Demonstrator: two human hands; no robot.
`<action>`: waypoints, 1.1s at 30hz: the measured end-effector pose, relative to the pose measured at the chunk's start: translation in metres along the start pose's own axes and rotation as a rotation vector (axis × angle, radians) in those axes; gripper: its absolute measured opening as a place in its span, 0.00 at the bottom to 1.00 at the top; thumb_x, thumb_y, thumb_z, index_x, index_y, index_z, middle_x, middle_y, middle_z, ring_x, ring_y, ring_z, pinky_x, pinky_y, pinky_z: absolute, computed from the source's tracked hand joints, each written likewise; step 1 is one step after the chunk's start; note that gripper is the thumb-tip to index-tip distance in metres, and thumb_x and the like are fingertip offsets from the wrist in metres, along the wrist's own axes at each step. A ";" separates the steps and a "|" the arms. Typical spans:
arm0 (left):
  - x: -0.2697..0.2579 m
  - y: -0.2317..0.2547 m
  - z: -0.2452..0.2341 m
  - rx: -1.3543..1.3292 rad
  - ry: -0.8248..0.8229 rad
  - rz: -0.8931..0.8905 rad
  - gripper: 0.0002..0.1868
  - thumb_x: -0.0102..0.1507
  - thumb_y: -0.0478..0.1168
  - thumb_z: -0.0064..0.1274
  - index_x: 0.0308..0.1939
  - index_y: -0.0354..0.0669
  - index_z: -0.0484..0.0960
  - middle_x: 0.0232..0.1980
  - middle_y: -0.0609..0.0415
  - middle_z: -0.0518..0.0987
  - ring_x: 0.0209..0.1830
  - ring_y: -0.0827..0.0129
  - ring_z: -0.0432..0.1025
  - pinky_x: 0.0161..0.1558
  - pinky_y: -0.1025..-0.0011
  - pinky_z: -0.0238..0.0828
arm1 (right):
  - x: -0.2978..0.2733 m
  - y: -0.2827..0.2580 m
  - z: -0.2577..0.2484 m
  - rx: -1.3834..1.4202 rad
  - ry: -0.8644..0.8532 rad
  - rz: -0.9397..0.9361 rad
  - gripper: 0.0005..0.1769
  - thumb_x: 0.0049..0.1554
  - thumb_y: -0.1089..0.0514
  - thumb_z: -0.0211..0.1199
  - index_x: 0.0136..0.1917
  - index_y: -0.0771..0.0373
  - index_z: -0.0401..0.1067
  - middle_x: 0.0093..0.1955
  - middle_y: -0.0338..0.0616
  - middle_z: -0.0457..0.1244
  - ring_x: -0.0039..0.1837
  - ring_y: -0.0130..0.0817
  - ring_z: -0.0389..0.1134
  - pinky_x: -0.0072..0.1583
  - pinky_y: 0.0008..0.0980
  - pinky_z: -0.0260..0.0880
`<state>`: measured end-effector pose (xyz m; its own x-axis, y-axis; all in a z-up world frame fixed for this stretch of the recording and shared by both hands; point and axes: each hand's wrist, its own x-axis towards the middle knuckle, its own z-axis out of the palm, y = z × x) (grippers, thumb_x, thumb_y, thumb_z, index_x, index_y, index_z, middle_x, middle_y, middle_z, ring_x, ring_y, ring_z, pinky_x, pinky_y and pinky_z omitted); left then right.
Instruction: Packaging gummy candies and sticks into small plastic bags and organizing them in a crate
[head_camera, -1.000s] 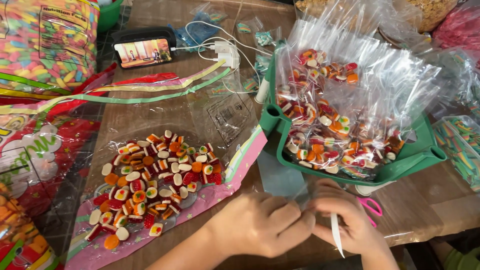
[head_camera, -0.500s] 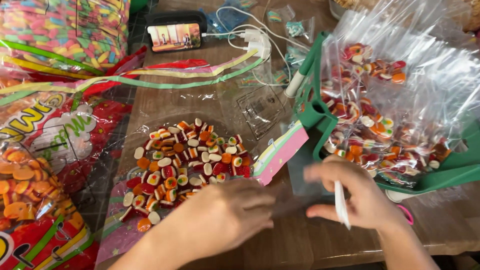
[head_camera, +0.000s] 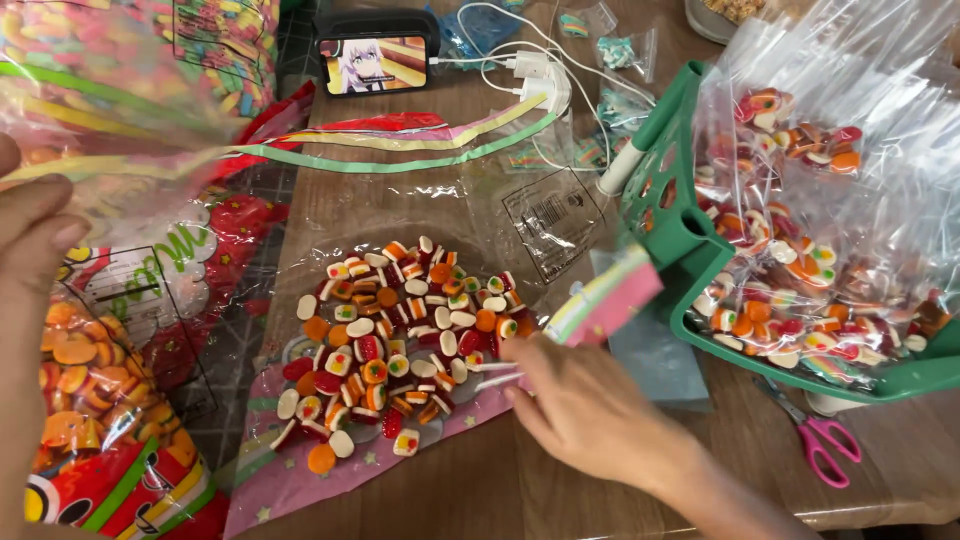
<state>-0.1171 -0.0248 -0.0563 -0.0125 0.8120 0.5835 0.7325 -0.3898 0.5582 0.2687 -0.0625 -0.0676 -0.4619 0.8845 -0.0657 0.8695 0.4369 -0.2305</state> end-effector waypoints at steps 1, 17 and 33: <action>0.001 -0.002 0.003 -0.016 0.058 0.058 0.16 0.84 0.25 0.39 0.69 0.09 0.77 0.81 0.22 0.66 0.81 0.35 0.59 0.78 0.45 0.53 | 0.004 -0.006 0.007 0.009 -0.046 -0.075 0.09 0.64 0.58 0.54 0.58 0.59 0.63 0.42 0.49 0.65 0.31 0.48 0.69 0.35 0.50 0.69; 0.024 0.044 0.027 0.430 -0.032 0.555 0.07 0.60 0.37 0.68 0.43 0.49 0.91 0.57 0.45 0.87 0.56 0.57 0.82 0.65 0.57 0.81 | 0.056 -0.026 0.047 -0.329 -0.179 -0.174 0.13 0.59 0.60 0.52 0.58 0.54 0.64 0.31 0.46 0.63 0.28 0.52 0.66 0.31 0.52 0.60; 0.021 0.053 0.067 0.151 -0.125 0.437 0.04 0.59 0.38 0.63 0.37 0.43 0.89 0.60 0.41 0.82 0.54 0.51 0.77 0.60 0.55 0.76 | 0.102 -0.046 -0.038 -0.021 0.412 -0.139 0.05 0.68 0.55 0.49 0.57 0.54 0.60 0.30 0.38 0.61 0.24 0.35 0.62 0.26 0.34 0.64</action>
<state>-0.0329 0.0009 -0.0534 0.3941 0.6354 0.6640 0.7417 -0.6466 0.1785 0.1881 0.0142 -0.0271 -0.4702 0.8065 0.3584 0.8092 0.5560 -0.1898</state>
